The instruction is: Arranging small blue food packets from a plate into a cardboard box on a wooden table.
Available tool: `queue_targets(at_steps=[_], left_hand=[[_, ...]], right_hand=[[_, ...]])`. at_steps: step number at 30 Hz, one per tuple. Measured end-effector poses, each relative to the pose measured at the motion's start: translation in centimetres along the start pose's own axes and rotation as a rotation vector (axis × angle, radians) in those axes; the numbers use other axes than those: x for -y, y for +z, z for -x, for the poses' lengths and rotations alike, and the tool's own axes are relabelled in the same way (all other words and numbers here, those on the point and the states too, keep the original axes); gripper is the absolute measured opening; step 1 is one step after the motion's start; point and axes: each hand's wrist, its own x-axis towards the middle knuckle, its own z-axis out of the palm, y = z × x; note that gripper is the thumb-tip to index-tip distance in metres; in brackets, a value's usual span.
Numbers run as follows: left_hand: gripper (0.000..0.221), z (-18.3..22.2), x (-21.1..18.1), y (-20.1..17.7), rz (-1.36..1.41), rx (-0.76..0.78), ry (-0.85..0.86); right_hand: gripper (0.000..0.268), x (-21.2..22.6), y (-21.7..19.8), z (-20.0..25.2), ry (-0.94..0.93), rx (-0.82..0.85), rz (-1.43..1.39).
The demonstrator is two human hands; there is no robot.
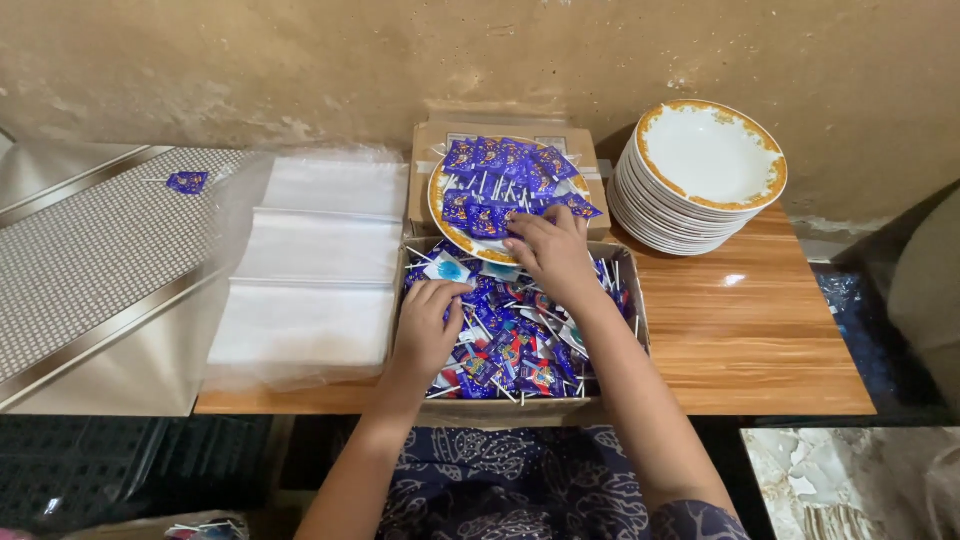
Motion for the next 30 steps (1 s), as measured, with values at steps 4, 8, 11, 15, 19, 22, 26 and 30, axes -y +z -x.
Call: queue_targets(at_steps=[4,8,11,15,19,22,26,30], left_hand=[[0.025,0.0,-0.1,-0.2,-0.006,-0.001,-0.007],[0.023,0.0,0.2,-0.5,-0.011,-0.028,-0.034],[0.023,0.1,0.1,-0.5,-0.005,-0.031,-0.061],[0.022,0.3,0.2,-0.4,-0.008,-0.030,-0.078],[0.021,0.6,-0.1,-0.7,-0.031,-0.032,-0.077],[0.022,0.5,-0.3,-0.7,-0.065,-0.042,-0.077],[0.019,0.8,0.2,-0.4,-0.112,-0.005,-0.127],[0.021,1.1,0.4,0.0,-0.161,0.073,-0.201]], right_hand=[[0.041,0.7,0.0,0.1,-0.052,-0.022,0.081],[0.036,0.3,0.5,0.0,-0.078,-0.084,0.081],[0.041,0.3,0.8,0.4,-0.063,-0.052,0.104],[0.040,0.6,0.6,0.7,-0.029,-0.050,0.094],[0.020,0.6,0.1,1.9,-0.079,-0.137,0.067],[0.008,1.4,-0.3,3.3,-0.230,-0.191,0.119],[0.009,3.6,-1.9,5.5,-0.257,-0.225,0.082],[0.002,4.7,-1.3,6.6,-0.298,-0.160,0.102]])
